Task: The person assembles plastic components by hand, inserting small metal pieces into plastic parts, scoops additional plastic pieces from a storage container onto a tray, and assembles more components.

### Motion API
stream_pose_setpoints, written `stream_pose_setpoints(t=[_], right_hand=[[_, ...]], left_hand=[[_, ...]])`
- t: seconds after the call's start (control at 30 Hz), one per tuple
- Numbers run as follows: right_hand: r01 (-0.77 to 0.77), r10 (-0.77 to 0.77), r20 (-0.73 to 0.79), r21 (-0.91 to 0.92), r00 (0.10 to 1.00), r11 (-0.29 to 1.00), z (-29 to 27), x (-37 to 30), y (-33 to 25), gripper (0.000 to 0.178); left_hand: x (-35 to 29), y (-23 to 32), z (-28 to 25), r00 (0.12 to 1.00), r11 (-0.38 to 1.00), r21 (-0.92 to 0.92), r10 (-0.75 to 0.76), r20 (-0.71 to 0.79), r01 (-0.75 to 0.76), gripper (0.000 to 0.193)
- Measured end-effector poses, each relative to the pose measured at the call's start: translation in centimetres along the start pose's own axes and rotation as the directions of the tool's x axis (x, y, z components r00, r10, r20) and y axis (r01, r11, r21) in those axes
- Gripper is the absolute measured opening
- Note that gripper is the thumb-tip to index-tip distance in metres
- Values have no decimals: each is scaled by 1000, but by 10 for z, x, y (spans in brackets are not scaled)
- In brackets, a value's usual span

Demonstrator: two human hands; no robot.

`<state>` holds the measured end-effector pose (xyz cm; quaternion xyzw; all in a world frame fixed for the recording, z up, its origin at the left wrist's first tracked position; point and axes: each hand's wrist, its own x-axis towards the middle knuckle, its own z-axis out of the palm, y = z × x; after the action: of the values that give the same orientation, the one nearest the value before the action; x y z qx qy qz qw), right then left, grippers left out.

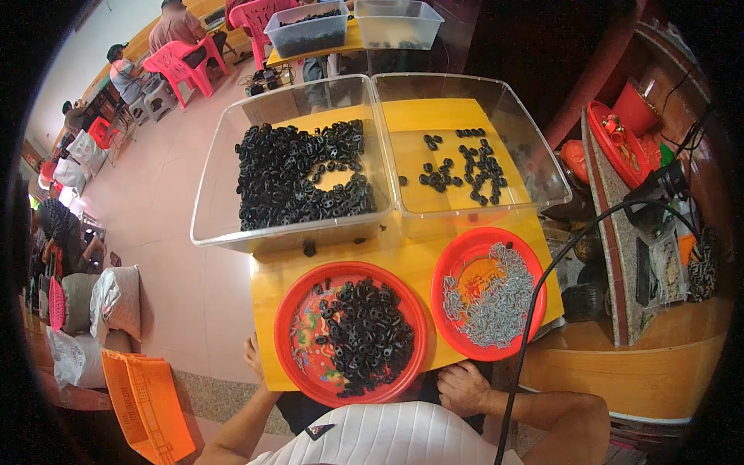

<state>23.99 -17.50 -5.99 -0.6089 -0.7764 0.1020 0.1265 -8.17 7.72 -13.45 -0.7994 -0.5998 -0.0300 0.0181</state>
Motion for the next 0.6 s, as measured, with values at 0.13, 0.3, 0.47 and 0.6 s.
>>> stream_pose_setpoints(t=[0.13, 0.3, 0.47, 0.6], right_hand=[[25, -25, -1, -50, 1000, 998, 5, -24, -14, 21], [19, -16, -85, 24, 996, 1000, 15, -40, -19, 19], [84, -73, -149, 66, 986, 994, 15, -33, -16, 19], [137, -113, -230, 92, 967, 986, 19, -20, -14, 19]], left_hand=[[-14, 11, -18, 998, 995, -91, 38, -58, -44, 53], [-47, 19, -51, 1000, 999, -32, 27, -1, -27, 62], [-64, 24, -68, 990, 992, -91, 75, -122, -87, 61], [-80, 27, -76, 995, 996, 67, 58, -78, -52, 59]])
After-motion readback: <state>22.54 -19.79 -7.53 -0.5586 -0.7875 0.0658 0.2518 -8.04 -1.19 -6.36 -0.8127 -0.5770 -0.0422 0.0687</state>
